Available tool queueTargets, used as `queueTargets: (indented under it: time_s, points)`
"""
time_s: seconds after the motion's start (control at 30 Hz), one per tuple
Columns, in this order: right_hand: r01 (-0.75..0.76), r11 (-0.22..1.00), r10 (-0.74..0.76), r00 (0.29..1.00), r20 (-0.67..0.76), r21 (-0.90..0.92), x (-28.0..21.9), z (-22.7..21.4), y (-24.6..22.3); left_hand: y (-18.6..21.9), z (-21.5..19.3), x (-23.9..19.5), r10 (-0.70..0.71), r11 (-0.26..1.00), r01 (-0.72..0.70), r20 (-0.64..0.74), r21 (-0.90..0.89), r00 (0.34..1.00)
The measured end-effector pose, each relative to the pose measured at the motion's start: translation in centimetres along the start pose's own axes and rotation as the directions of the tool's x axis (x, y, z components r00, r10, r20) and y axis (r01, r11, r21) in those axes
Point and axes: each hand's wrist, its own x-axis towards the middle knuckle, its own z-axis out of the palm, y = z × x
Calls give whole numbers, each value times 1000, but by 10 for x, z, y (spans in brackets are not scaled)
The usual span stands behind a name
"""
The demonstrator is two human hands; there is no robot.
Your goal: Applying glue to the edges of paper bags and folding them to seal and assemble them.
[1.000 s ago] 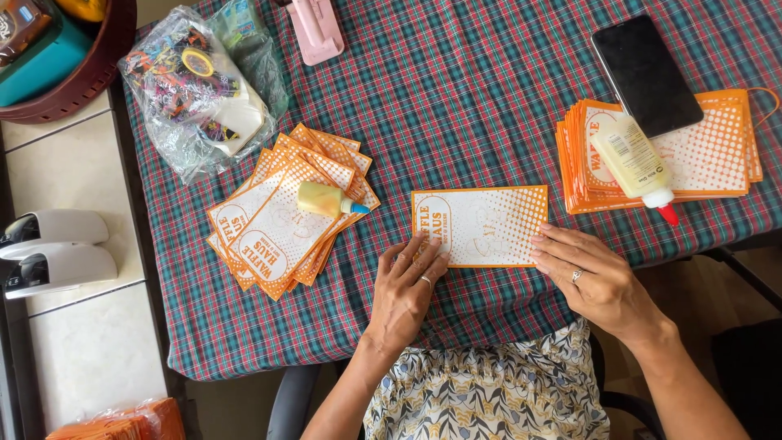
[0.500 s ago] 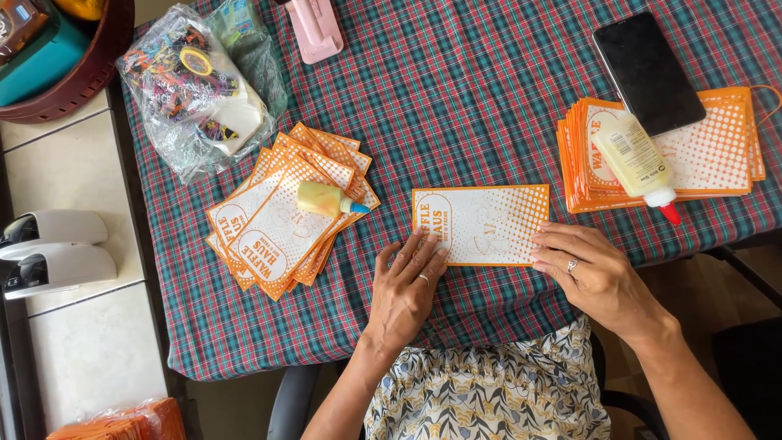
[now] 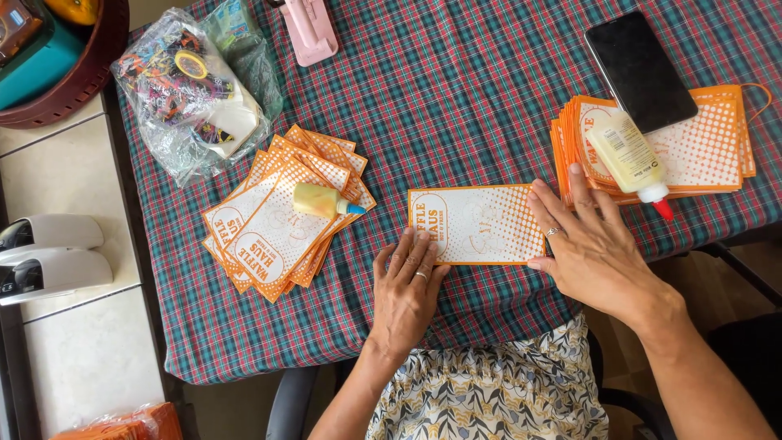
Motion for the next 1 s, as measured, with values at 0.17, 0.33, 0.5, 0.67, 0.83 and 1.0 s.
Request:
queueTargets:
  time_s: [0.17, 0.33, 0.5, 0.67, 0.83, 1.0]
  points:
    - [2, 1000, -3, 1000, 11, 27, 1, -6, -1, 52, 19, 34, -67, 993, 67, 4, -100, 998]
    - [21, 1000, -22, 999, 42, 4, -1, -3, 1, 81, 89, 63, -16, 983, 47, 167, -179, 986]
    - [20, 999, -21, 1000, 20, 37, 0, -7, 1, 72, 112, 63, -147, 988, 133, 196, 80, 969]
    - [-1, 997, -1, 1000, 18, 77, 0, -9, 1, 24, 57, 58, -188, 979, 186, 17, 88, 982]
    - [-20, 994, 12, 998, 69, 109, -1, -9, 5, -19, 37, 43, -315, 915, 289, 48, 282, 948]
    - [33, 978, -55, 993, 102, 207, -1, -18, 9, -15, 25, 46, -248, 902, 199, 83, 383, 965]
